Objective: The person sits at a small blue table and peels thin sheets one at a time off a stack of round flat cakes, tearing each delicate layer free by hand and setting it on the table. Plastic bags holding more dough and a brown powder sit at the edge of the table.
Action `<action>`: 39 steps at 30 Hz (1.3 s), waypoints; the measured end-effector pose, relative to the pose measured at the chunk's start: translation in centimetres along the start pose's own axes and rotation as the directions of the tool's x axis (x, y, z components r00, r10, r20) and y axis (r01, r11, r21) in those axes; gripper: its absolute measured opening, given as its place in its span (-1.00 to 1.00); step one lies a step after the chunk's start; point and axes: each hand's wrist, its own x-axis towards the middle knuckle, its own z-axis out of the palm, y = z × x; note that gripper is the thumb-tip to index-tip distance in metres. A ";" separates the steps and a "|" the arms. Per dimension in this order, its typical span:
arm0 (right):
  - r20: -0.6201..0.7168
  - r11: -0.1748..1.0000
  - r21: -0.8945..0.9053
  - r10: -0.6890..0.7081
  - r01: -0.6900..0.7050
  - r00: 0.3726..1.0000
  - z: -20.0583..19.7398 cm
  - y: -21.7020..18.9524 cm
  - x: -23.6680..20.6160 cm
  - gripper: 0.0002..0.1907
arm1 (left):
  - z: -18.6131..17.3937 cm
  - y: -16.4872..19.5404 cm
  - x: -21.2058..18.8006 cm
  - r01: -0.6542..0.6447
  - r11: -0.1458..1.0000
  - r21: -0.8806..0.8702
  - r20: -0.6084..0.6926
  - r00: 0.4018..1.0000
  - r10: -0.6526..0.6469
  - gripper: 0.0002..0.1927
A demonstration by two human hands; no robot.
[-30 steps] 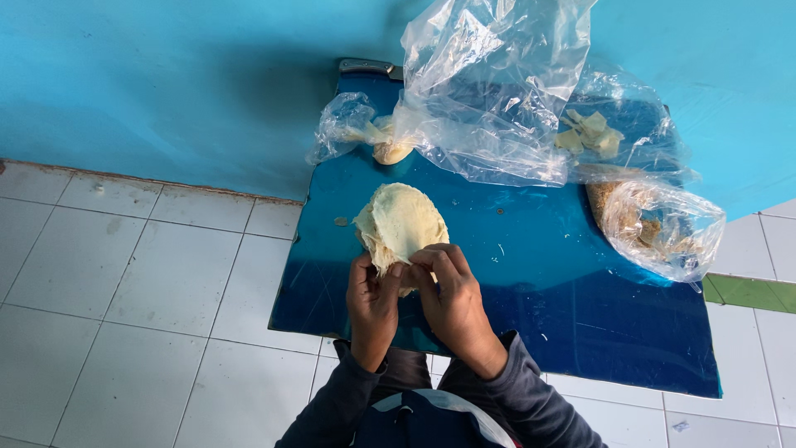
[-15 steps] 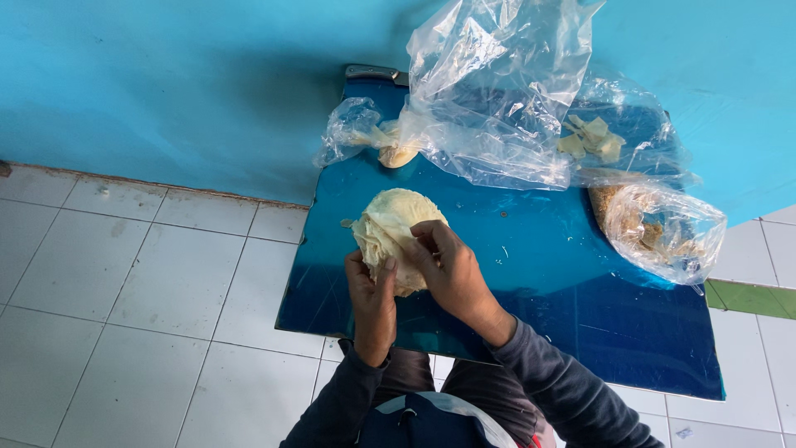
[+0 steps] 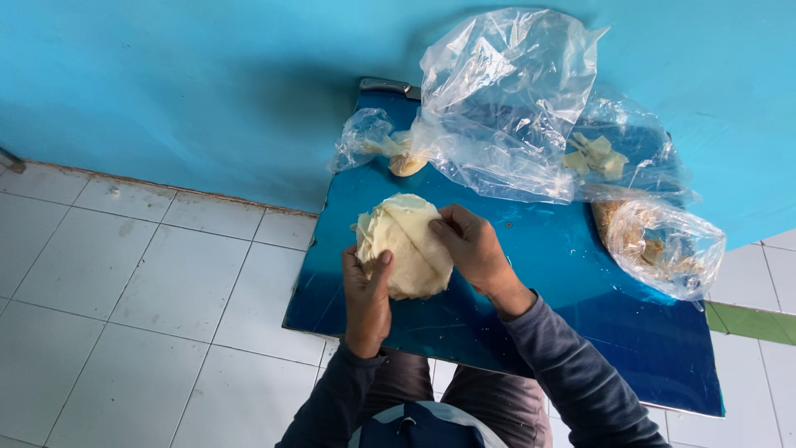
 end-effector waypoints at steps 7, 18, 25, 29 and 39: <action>0.093 0.960 0.278 0.009 -0.035 0.996 -0.1 -0.8 -0.3 -0.83 | -2.3 4.6 0.4 0.139 0.986 -0.090 0.114 0.985 -0.128 -0.53; 0.097 0.908 0.406 0.073 -0.106 0.993 1.2 -1.4 -2.2 -0.79 | -4.1 5.2 -1.5 0.068 0.994 -0.085 0.060 0.996 -0.063 -0.55; 0.190 0.948 0.317 -0.043 -0.020 0.981 2.1 -2.2 -1.6 -0.64 | -5.3 3.5 -3.3 -0.093 0.972 0.218 0.147 0.987 0.061 -0.57; 0.224 0.993 0.084 -0.102 0.085 0.969 3.0 -3.1 -2.2 -0.73 | -5.1 4.8 -3.3 -0.091 0.983 0.161 0.188 0.980 0.060 -0.40; 0.171 0.983 -0.042 -0.168 0.178 0.971 4.6 -3.0 -2.9 -0.82 | -4.6 7.8 -1.5 -0.015 0.896 0.444 0.134 0.990 -0.050 -0.49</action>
